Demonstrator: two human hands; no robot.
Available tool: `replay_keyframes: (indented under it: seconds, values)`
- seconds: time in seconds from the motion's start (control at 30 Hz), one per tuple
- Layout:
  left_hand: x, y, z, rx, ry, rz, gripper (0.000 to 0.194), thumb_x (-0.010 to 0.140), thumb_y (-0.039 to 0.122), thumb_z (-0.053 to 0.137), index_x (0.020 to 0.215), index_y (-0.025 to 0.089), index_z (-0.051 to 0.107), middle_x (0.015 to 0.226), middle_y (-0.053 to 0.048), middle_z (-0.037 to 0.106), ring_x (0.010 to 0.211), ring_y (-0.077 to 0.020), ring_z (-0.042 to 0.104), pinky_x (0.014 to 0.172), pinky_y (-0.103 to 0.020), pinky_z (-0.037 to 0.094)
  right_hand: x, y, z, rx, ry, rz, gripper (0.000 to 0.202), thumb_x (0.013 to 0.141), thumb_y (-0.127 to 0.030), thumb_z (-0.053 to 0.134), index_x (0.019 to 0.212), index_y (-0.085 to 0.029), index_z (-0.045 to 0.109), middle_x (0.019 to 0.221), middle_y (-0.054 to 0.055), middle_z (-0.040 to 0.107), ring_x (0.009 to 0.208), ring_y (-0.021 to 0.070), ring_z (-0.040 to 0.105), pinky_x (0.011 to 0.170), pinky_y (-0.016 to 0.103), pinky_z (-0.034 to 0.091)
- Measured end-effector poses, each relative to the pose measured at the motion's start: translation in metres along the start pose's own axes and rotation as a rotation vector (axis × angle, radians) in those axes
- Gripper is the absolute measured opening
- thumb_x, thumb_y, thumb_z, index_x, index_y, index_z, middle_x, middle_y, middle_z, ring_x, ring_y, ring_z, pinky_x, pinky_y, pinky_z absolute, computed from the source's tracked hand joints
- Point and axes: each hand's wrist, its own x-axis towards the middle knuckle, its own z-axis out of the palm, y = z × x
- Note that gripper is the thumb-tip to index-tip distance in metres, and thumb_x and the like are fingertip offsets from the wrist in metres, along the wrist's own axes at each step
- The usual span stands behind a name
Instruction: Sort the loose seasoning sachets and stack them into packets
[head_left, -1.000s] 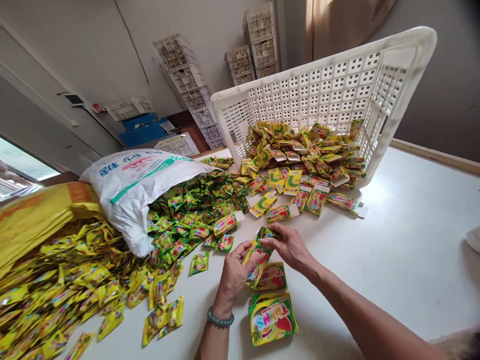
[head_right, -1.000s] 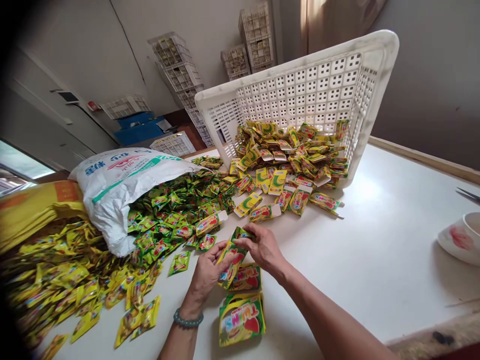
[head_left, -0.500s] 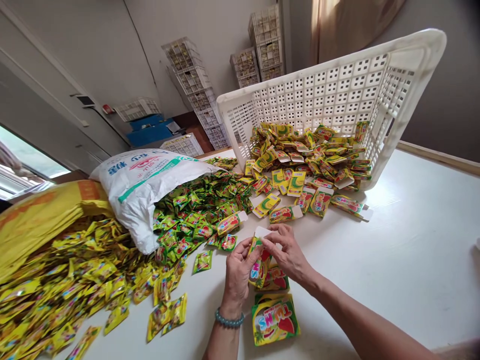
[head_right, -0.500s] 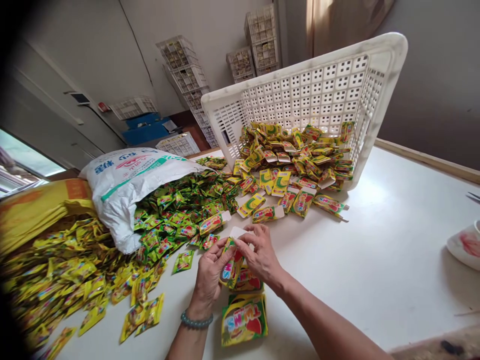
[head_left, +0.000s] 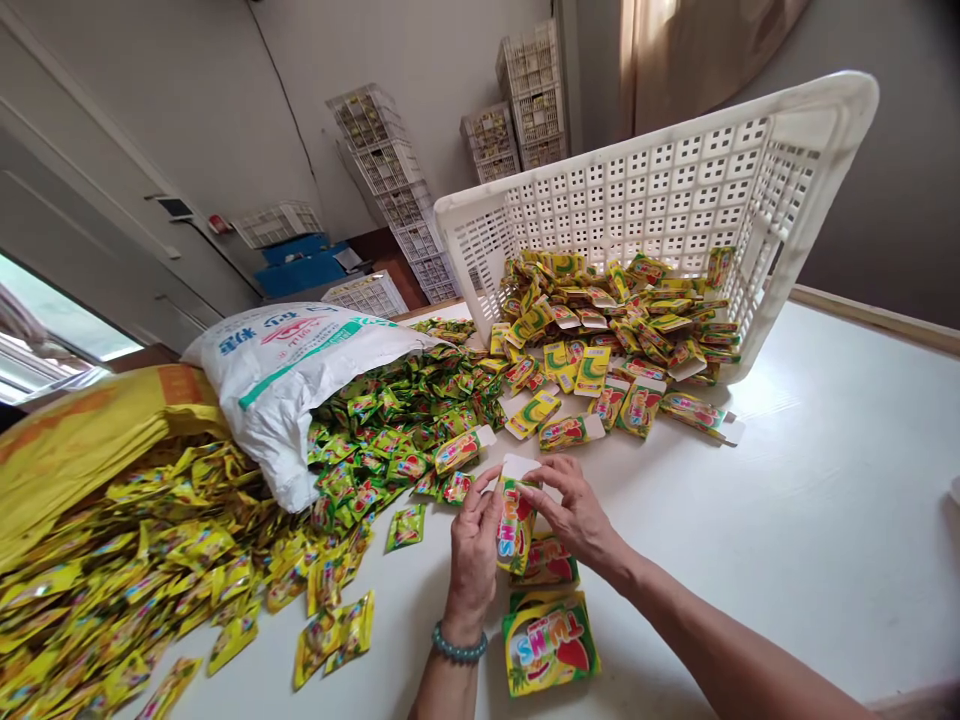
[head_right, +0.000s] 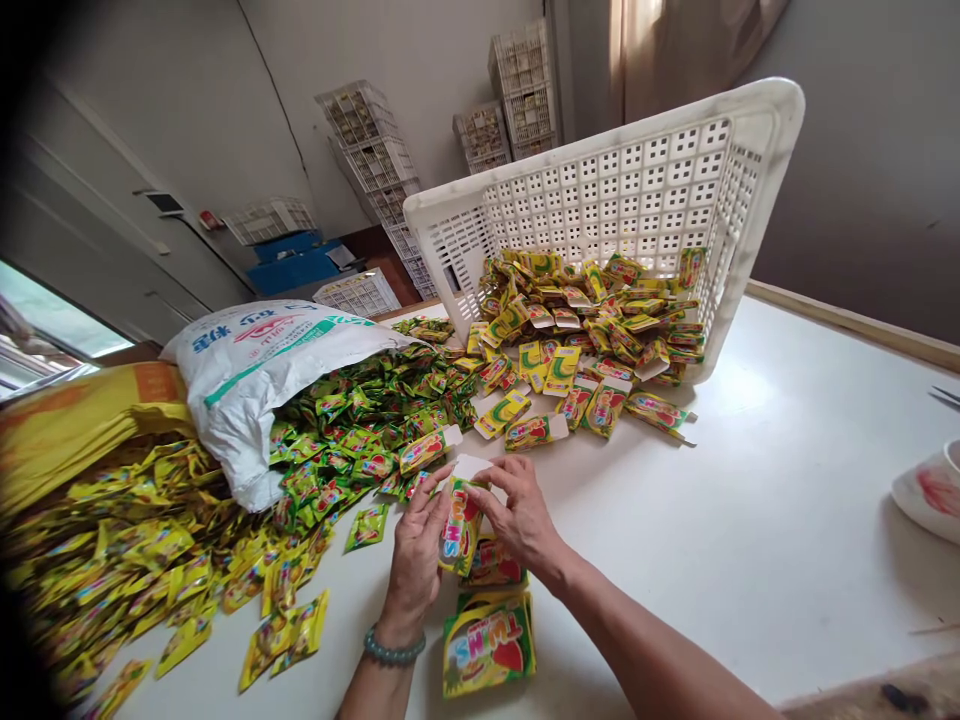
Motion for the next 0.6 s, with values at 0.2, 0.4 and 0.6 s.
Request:
replay_keyframes:
  seconds: [0.2, 0.4, 0.6]
  values:
    - [-0.0041, 0.0014, 0.0039, 0.019, -0.172, -0.05, 0.049, 0.077, 0.033, 0.073, 0.122, 0.024, 0.057, 0.126, -0.008, 0.064, 0.12, -0.024, 0.057, 0.097, -0.031, 0.047, 0.0007, 0.0009, -0.0005, 0.025, -0.083, 0.03, 0.032, 0.09, -0.045, 0.054, 0.075, -0.021, 0.068, 0.085, 0.005, 0.062, 0.092, 0.0216, 0.052, 0.083, 0.035, 0.043]
    - [-0.004, 0.0073, 0.0075, -0.21, -0.089, -0.131, 0.052, 0.08, 0.036, 0.069, 0.127, 0.028, 0.048, 0.117, -0.006, 0.067, 0.102, -0.0205, 0.066, 0.086, -0.031, 0.053, -0.0039, -0.0036, 0.0064, 0.435, -0.003, 0.167, 0.037, 0.083, -0.048, 0.062, 0.108, -0.02, 0.058, 0.086, 0.002, 0.064, 0.073, 0.0158, 0.057, 0.068, 0.028, 0.048]
    - [-0.006, 0.008, 0.0004, -0.195, -0.161, -0.166, 0.046, 0.074, 0.031, 0.075, 0.115, 0.025, 0.053, 0.106, -0.004, 0.069, 0.099, -0.0205, 0.067, 0.086, -0.03, 0.052, -0.0037, -0.0058, 0.0037, 0.307, -0.112, 0.106, 0.034, 0.089, -0.046, 0.053, 0.073, -0.018, 0.065, 0.075, 0.002, 0.061, 0.073, 0.0156, 0.056, 0.069, 0.027, 0.046]
